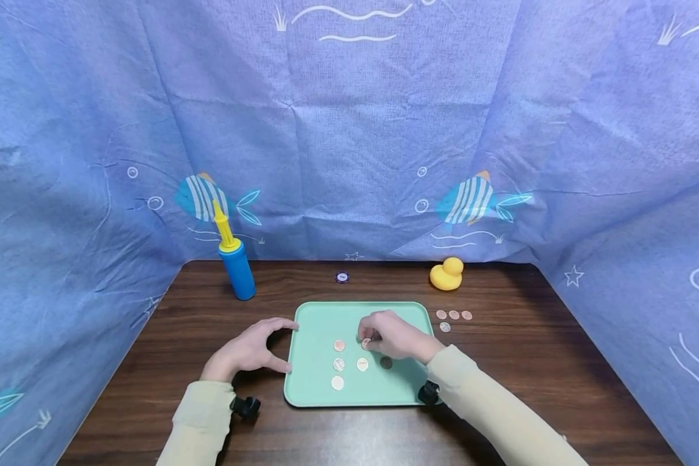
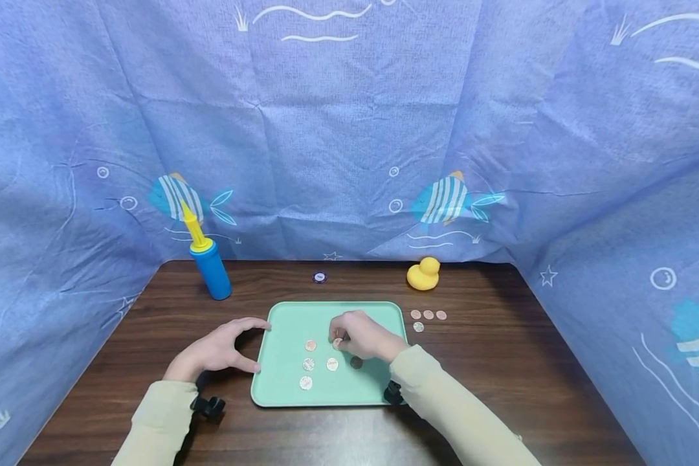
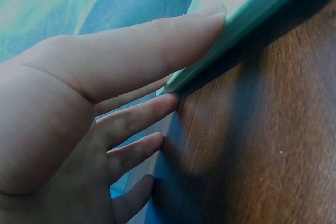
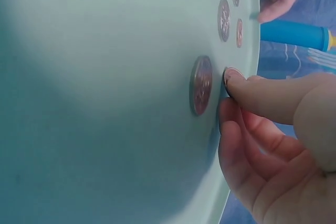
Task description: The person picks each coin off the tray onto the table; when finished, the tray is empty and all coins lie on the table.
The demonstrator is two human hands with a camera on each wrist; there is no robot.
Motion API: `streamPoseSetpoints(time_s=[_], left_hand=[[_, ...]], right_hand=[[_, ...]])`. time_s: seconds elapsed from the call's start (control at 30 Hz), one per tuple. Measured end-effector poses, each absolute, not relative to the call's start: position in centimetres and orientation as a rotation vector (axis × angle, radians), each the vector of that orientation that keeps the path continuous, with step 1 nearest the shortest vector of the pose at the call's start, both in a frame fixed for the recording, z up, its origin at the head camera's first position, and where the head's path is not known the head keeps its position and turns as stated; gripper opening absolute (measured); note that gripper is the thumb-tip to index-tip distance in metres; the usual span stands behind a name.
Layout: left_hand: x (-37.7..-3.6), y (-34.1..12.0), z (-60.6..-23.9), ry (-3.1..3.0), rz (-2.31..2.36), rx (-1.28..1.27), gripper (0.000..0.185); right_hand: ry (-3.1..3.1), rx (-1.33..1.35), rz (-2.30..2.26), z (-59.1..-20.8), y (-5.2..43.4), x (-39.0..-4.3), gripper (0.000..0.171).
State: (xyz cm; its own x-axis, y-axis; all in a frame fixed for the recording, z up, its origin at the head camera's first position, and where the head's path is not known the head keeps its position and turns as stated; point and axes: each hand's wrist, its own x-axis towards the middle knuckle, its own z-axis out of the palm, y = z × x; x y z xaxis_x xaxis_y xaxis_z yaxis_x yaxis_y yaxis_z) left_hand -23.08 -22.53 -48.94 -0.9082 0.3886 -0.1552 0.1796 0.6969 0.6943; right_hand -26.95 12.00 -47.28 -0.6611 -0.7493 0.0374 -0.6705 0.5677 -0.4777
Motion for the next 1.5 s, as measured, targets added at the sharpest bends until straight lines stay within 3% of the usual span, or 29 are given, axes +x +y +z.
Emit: streamPoseSetpoints(time_s=[0.37,1.5], left_hand=[[-23.0,-22.5,-48.8,2.617,1.014,0.472,0.081],[-22.8,-22.4,-48.5,2.620,1.017,0.459,0.083]], right_hand=[[2.611,-1.260,-0.786,-47.6,14.0,-27.4,0.005],[2.672,-0.930,-1.016,-46.5,21.9,-27.5,0.010]])
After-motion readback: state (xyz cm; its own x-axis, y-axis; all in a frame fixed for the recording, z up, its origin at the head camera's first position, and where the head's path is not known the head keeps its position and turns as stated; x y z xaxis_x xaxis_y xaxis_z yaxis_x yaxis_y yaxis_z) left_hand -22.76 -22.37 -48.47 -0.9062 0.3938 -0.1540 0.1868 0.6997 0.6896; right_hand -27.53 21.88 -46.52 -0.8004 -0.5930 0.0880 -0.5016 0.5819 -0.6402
